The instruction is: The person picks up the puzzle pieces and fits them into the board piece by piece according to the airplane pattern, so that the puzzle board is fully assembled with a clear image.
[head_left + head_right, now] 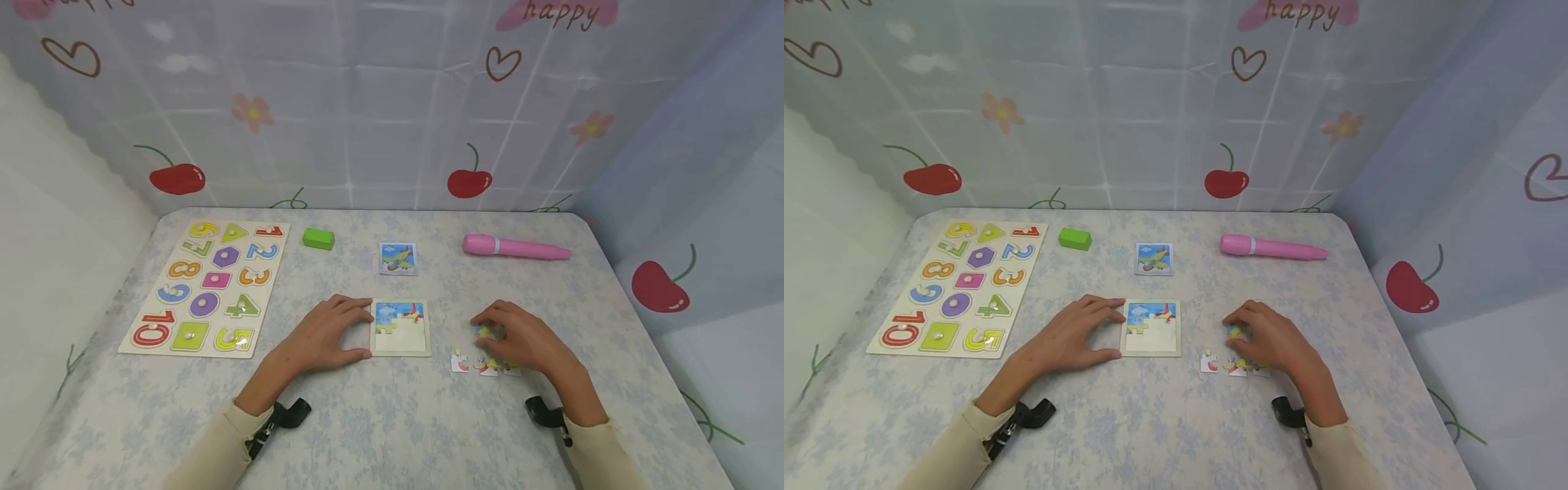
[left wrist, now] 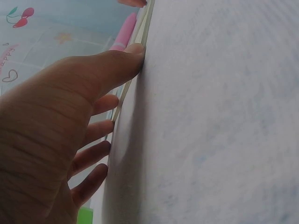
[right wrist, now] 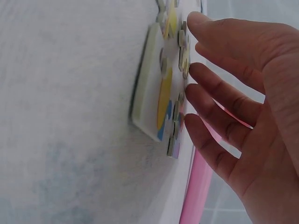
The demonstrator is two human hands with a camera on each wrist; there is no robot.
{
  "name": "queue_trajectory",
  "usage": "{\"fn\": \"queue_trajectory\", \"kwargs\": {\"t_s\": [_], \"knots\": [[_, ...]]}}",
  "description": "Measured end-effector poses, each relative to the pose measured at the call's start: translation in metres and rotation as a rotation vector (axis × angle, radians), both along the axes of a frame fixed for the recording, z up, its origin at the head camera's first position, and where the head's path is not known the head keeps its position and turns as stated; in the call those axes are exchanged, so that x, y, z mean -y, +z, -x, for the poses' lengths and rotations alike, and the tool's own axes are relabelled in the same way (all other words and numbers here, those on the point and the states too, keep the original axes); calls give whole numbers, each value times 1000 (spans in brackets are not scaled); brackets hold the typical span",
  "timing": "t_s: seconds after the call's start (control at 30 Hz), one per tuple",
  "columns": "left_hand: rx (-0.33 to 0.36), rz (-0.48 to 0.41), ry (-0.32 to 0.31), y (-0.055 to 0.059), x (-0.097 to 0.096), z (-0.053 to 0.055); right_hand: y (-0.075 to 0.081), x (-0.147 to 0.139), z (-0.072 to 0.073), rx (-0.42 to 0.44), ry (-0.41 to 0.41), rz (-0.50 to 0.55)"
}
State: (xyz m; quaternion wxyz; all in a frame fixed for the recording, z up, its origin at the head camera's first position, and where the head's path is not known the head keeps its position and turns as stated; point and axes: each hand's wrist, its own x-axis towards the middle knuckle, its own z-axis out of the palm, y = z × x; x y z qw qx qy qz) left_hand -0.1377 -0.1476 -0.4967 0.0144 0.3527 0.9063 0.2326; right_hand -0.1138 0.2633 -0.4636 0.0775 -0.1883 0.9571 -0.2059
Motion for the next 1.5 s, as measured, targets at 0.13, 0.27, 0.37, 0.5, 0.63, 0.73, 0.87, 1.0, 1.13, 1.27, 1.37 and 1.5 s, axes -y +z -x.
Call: {"fn": "queue_trajectory", "kwargs": {"t_s": [0.13, 0.27, 0.37, 0.5, 0.63, 0.73, 0.87, 1.0, 1.13, 1.27, 1.37, 1.5], "knots": [[-3, 1, 1, 2, 0, 0, -1, -2, -1, -4, 9, 12], [-4, -5, 1, 2, 0, 1, -1, -3, -2, -24, 15, 18], [-4, -6, 0, 1, 0, 0, -2, -2, -2, -32, 17, 12], [-3, -5, -3, 0, 0, 0, -3, -1, -2, -39, 23, -1], [4, -2, -3, 0, -1, -1, -5, 1, 0, -63, 34, -25], [8, 0, 0, 1, -1, -1, -6, 2, 2, -91, 37, -47], [7, -3, 4, 1, -1, -2, -3, 6, 4, -107, 34, -65], [5, -3, 7, 1, -1, -1, 0, 11, 7, -106, 42, -62], [8, -2, 6, 1, -1, -2, 1, 16, 9, -122, 65, -45], [8, -2, 7, 2, -1, -2, 4, 24, 11, -148, 90, -21], [9, -2, 8, 1, -1, -2, 5, 30, 12, -149, 103, -15], [7, -2, 6, 1, 0, -2, 7, 39, 14, -130, 107, -17]]}}
